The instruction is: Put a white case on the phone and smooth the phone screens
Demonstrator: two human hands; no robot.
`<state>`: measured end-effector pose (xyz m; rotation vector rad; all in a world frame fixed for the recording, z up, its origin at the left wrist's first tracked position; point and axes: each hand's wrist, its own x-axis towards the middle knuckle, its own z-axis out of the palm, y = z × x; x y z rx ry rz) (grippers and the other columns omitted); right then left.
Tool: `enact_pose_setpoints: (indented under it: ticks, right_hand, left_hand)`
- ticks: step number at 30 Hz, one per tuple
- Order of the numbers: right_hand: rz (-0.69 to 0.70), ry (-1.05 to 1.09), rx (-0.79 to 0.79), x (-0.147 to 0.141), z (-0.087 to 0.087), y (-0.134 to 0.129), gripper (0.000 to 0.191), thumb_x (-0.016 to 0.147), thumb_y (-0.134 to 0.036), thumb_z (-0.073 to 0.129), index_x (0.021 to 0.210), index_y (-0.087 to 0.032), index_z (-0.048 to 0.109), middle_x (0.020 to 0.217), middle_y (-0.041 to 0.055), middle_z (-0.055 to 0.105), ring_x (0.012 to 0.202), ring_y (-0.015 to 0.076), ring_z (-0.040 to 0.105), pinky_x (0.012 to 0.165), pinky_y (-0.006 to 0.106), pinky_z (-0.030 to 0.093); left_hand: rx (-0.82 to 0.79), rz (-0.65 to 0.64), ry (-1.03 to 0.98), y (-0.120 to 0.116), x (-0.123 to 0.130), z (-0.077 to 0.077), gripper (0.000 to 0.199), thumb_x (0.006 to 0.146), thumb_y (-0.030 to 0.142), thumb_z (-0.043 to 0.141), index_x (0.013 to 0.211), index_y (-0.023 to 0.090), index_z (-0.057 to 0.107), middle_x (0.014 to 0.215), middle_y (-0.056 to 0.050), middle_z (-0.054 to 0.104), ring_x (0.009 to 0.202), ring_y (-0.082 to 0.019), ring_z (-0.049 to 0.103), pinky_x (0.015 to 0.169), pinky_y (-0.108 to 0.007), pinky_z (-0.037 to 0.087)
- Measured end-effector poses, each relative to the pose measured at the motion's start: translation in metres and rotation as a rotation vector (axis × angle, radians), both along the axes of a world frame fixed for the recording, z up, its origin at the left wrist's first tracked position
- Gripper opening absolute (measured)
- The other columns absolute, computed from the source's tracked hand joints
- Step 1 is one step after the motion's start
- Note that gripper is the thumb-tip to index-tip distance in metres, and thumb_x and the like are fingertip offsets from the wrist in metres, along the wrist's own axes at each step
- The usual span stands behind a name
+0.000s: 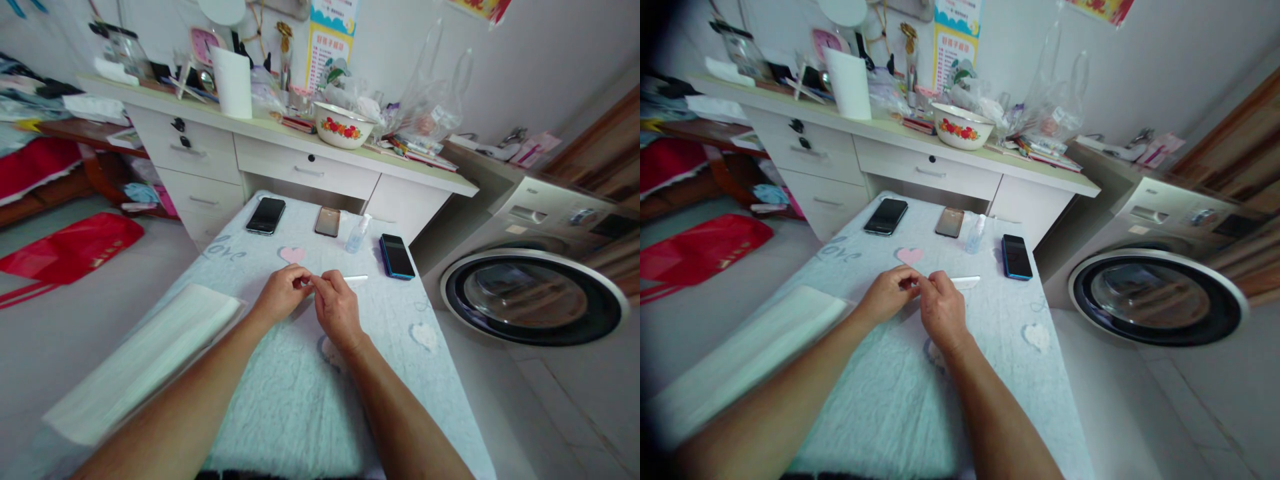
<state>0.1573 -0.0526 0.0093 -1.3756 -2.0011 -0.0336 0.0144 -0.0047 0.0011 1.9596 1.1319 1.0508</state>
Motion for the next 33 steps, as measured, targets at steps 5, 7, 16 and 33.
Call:
enact_pose_setpoints:
  ticks: [5, 7, 16, 33]
  right_hand:
    - [0.002, -0.007, -0.009, 0.000, 0.001, -0.001, 0.027, 0.090, -0.018, 0.041, 0.105, -0.022, 0.063, 0.092, 0.0047, 0.055, 0.075, 0.0132, 0.053, 0.068, 0.021, 0.044]
    - [-0.006, -0.008, -0.015, 0.001, 0.001, -0.001, 0.027, 0.091, -0.018, 0.041, 0.105, -0.023, 0.063, 0.091, 0.0043, 0.055, 0.076, 0.0131, 0.053, 0.069, 0.021, 0.044]
    - [-0.047, 0.010, 0.015, 0.010, 0.003, -0.001, 0.025, 0.087, -0.015, 0.044, 0.101, -0.021, 0.064, 0.092, 0.0040, 0.054, 0.079, 0.0122, 0.054, 0.072, 0.021, 0.044]
    - [-0.051, 0.023, 0.027, 0.009, 0.002, 0.000, 0.024, 0.088, -0.015, 0.043, 0.097, -0.021, 0.065, 0.090, 0.0040, 0.053, 0.078, 0.0120, 0.054, 0.071, 0.021, 0.045]
  left_hand:
    - [0.014, 0.001, 0.002, 0.000, 0.000, 0.000, 0.003, 0.071, 0.019, 0.061, 0.072, 0.017, 0.063, 0.069, 0.003, 0.054, 0.061, -0.010, 0.049, 0.059, -0.022, 0.039]
    - [0.015, 0.004, 0.002, 0.000, 0.000, 0.000, 0.003, 0.071, 0.019, 0.061, 0.072, 0.017, 0.063, 0.069, 0.003, 0.055, 0.061, -0.010, 0.049, 0.059, -0.022, 0.040]
    - [-0.013, 0.001, -0.002, 0.001, -0.001, -0.005, 0.009, 0.072, 0.024, 0.065, 0.078, 0.018, 0.066, 0.073, 0.003, 0.057, 0.058, -0.008, 0.049, 0.057, -0.021, 0.040]
    - [0.004, 0.006, -0.005, 0.002, -0.001, -0.007, 0.009, 0.072, 0.025, 0.065, 0.078, 0.018, 0.065, 0.072, 0.003, 0.056, 0.058, -0.008, 0.049, 0.058, -0.021, 0.040]
